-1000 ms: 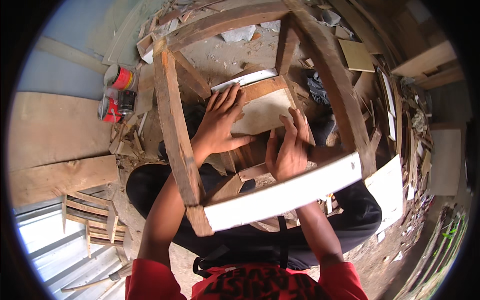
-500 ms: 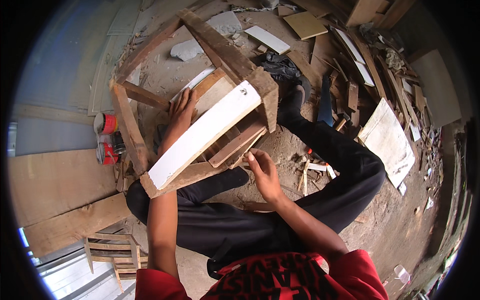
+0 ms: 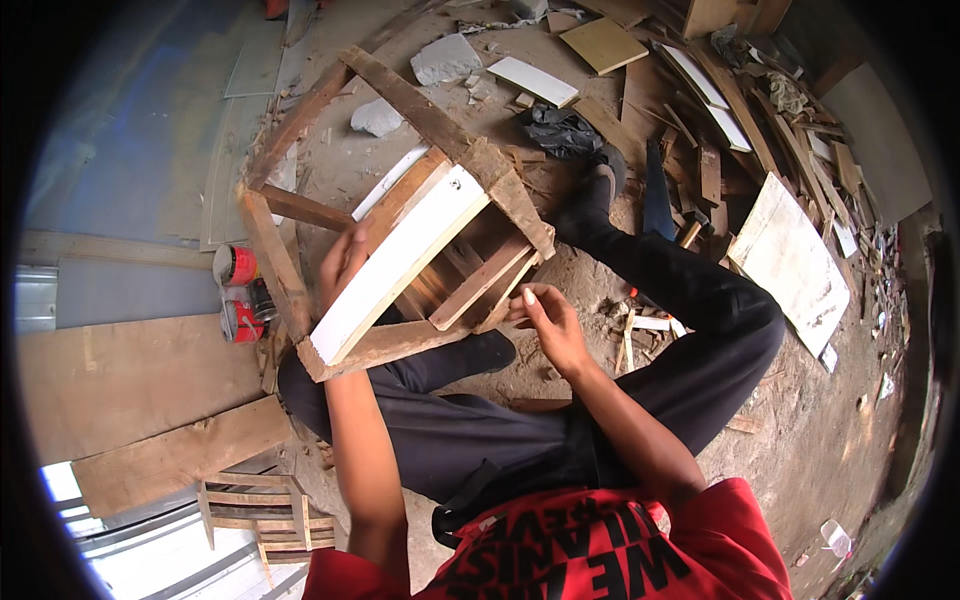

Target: The person sits on the floor and assembles a wooden frame by fitting white rectangular pieces into the structure. They use a hammer to tap the pieces into place and adjust the frame orientation multiple times.

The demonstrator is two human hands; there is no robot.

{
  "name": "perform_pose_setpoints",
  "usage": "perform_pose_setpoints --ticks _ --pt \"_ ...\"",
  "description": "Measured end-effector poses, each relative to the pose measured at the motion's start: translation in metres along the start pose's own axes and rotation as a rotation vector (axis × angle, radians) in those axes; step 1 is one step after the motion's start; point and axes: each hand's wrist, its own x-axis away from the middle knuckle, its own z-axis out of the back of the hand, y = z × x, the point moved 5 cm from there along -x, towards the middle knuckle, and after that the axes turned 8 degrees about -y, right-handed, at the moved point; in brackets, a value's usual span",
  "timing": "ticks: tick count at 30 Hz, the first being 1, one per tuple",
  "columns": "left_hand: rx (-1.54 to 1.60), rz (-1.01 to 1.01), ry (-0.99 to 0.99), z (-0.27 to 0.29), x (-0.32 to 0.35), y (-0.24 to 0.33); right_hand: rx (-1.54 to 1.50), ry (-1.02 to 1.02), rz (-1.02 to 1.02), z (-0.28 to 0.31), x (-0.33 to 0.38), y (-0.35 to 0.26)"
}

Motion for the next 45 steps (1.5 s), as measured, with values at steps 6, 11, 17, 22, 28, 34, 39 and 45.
perform_pose_setpoints --ticks 6,11,17,22,28,34,39,45 --pt "0.760 -0.163 0.550 -0.024 0.116 0.027 0.433 0.305 0.681 -0.006 0.007 -0.084" --pt "0.560 -0.383 0.550 -0.079 0.117 0.072 0.494 0.082 0.831 -0.042 -0.030 -0.167" --pt "0.691 -0.397 0.654 -0.077 0.077 0.093 0.486 0.091 0.595 -0.069 -0.053 -0.191" --pt "0.770 -0.425 0.650 -0.053 0.068 0.112 0.504 0.129 0.634 -0.098 -0.042 -0.211" --pt "0.729 -0.449 0.561 -0.031 0.053 0.112 0.443 0.185 0.706 -0.105 -0.036 -0.198" --pt "0.750 -0.478 0.457 -0.023 0.036 0.079 0.407 0.120 0.668 -0.101 -0.042 -0.166" --pt "0.696 -0.507 0.369 -0.020 0.033 0.067 0.540 0.112 0.655 -0.092 -0.046 -0.161" --pt "0.541 -0.574 0.478 -0.028 0.028 0.071 0.508 0.091 0.735 -0.083 -0.063 -0.173"
